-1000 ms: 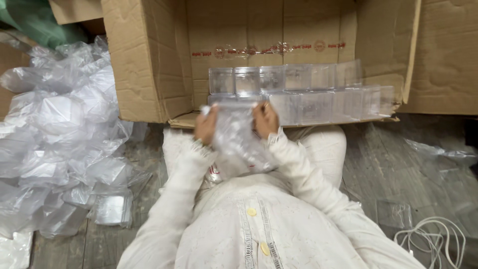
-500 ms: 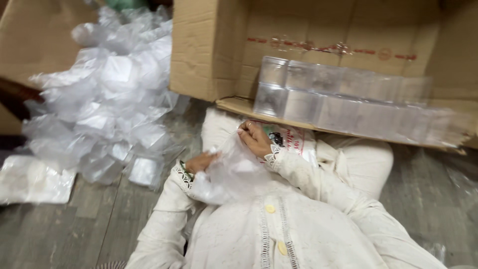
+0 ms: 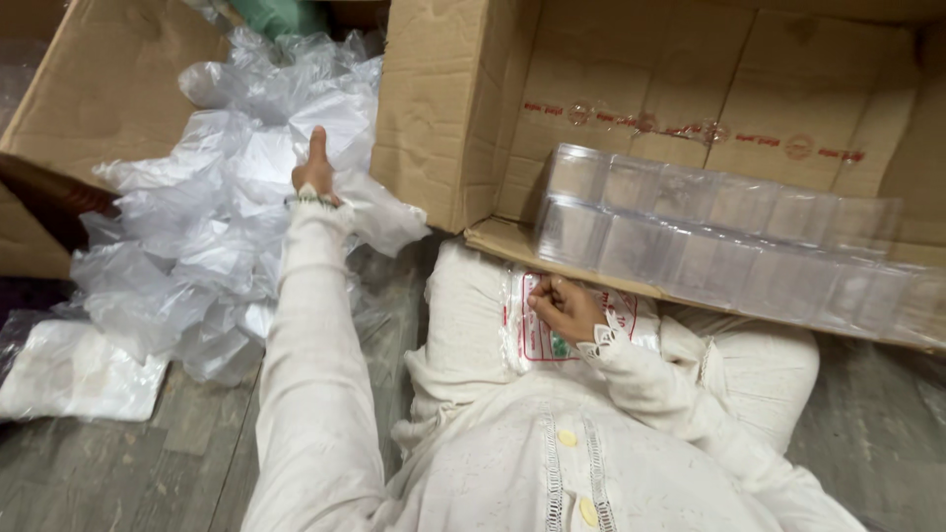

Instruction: The person sits on the floor and wraps clear plastic containers in plastic bags one at a time, placing each bagged container into a cardboard box in front of them. Other workers nearby perform the same bagging work.

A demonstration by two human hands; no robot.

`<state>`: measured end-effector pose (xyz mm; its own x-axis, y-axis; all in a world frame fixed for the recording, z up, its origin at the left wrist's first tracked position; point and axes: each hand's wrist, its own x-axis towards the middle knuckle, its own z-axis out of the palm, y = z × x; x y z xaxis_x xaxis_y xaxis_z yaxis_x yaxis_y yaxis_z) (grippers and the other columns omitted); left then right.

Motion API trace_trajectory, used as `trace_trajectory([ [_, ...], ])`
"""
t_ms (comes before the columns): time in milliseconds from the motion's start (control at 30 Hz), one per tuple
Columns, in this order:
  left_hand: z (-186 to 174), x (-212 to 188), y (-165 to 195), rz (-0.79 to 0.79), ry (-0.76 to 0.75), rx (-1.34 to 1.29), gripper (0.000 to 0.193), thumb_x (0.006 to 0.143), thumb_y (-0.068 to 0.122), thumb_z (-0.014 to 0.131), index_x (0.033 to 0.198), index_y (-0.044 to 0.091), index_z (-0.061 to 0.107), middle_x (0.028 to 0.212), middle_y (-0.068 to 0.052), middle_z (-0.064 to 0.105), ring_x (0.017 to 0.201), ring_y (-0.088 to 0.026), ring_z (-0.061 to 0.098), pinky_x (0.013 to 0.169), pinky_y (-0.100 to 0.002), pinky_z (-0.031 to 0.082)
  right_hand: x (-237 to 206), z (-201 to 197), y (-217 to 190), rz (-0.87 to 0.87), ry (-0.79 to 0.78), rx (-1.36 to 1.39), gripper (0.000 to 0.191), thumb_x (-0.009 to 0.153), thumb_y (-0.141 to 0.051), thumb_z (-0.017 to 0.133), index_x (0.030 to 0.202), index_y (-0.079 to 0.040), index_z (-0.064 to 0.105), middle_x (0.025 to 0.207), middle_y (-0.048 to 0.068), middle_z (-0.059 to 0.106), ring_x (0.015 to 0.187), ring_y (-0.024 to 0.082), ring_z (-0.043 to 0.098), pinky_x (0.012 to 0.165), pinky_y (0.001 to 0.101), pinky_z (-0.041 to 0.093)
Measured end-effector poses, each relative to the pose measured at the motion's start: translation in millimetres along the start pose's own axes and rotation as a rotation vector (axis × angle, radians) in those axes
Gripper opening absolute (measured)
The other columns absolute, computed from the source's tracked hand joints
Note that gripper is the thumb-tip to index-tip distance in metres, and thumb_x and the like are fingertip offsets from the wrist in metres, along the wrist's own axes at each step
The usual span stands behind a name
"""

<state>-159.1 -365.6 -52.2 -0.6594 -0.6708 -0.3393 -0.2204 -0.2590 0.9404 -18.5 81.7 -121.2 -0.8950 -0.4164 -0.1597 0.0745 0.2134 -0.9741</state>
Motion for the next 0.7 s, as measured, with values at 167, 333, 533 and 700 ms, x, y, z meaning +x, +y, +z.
trace_trajectory([
  [167, 24.7, 27.5, 15.3, 0.117, 0.034, 0.272, 0.076, 0.099, 0.052, 0.066, 0.132, -0.016, 0.055, 0.124, -0.027, 0.063, 0.089, -0.026, 0.062, 0.079, -0.043, 0.052, -12.7, -10.4, -7.2, 0.025, 0.009, 0.031, 0.015, 0.097, -0.014, 0.067, 0.099, 0.000, 0.064, 0.073, -0.002, 0.060, 0.061, 0.005, 0.053, 0.053, 0.0240, 0.046],
  [333, 28.5, -53.8, -31.1, 0.501, -0.315, -0.320, 0.051, 0.107, 0.037, 0.058, 0.125, -0.010, 0.057, 0.112, -0.020, 0.068, 0.089, -0.023, 0.069, 0.083, -0.038, 0.058, -21.2, -21.9, -46.3, -0.116, 0.032, -0.145, 0.021, 0.098, -0.018, 0.069, 0.106, 0.002, 0.069, 0.080, 0.001, 0.067, 0.071, 0.009, 0.060, 0.062, 0.0276, 0.051],
  [533, 66.9, -261.4, -76.4, 0.597, -0.660, -0.263, 0.049, 0.112, 0.034, 0.051, 0.138, -0.007, 0.055, 0.131, -0.017, 0.068, 0.117, -0.022, 0.071, 0.101, -0.034, 0.059, 4.0, -14.1, -107.9, -0.393, -0.089, 0.261, 0.060, 0.091, -0.018, 0.079, 0.138, -0.004, 0.045, 0.126, 0.000, 0.059, 0.119, 0.009, 0.058, 0.097, 0.0267, 0.052],
  [700, 65.5, -310.4, -47.2, 0.589, -0.801, -0.155, 0.042, 0.102, 0.023, 0.072, 0.132, -0.004, 0.061, 0.118, -0.011, 0.069, 0.102, -0.015, 0.066, 0.088, -0.028, 0.054, -16.0, -23.0, -114.6, -0.310, 0.124, 0.370, 0.026, 0.100, -0.013, 0.073, 0.119, 0.003, 0.068, 0.098, 0.004, 0.070, 0.087, 0.008, 0.062, 0.076, 0.0240, 0.052],
])
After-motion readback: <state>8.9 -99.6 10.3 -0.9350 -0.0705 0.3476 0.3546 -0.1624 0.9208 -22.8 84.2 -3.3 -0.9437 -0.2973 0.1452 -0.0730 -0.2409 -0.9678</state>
